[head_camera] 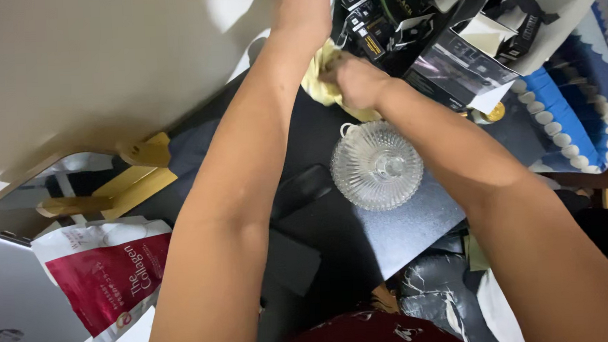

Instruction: The person cleans a cluttered desk surface using a yellow cloth. They systematically move items such as a computer mouse, figurines, a wallet, and a glass bowl to wipe the underlying surface, then return the items to their original positions.

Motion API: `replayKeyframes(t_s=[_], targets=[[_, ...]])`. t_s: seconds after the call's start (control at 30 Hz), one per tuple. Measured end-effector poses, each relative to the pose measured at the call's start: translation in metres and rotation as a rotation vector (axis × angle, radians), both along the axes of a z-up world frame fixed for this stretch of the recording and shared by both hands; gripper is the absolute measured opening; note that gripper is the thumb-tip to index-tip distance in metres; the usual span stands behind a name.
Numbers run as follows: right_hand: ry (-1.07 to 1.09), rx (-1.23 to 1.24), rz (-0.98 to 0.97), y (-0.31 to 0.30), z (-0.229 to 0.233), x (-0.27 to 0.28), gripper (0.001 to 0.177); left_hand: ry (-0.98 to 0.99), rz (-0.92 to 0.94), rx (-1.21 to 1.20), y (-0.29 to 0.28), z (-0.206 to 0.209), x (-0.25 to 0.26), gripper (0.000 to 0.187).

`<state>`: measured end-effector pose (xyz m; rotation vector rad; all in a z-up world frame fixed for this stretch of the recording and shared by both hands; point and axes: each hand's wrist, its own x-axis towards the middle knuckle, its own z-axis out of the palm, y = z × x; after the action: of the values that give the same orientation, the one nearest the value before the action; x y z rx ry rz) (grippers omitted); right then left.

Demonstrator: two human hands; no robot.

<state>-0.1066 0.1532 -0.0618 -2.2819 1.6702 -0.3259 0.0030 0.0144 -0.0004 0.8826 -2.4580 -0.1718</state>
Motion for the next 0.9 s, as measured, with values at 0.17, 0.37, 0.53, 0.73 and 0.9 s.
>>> replayKeyframes(t_s=[0.17,0.37,0.53,0.73,0.9], targets=[[-0.099,0.252,-0.069,0.032,0.017,-0.015,0.048,0.029,0.056,0.12,0.016,0.002,-0.006,0.022],[0.089,-0.072,-0.279,0.019,0.01,0.002,0.041,-0.098,0.113,0.096,0.013,-0.003,-0.018,0.021],[0.068,-0.245,-0.206,-0.001,-0.023,-0.006,0.06,0.06,0.135,0.183,0.017,-0.007,-0.021,0.024],[-0.036,-0.038,-0.082,0.04,-0.015,-0.029,0.057,-0.018,0.144,0.13,0.02,-0.012,-0.023,0.026],[-0.127,-0.046,-0.072,0.071,0.001,-0.043,0.05,-0.063,0.125,0.164,0.014,-0.013,-0.019,0.022]])
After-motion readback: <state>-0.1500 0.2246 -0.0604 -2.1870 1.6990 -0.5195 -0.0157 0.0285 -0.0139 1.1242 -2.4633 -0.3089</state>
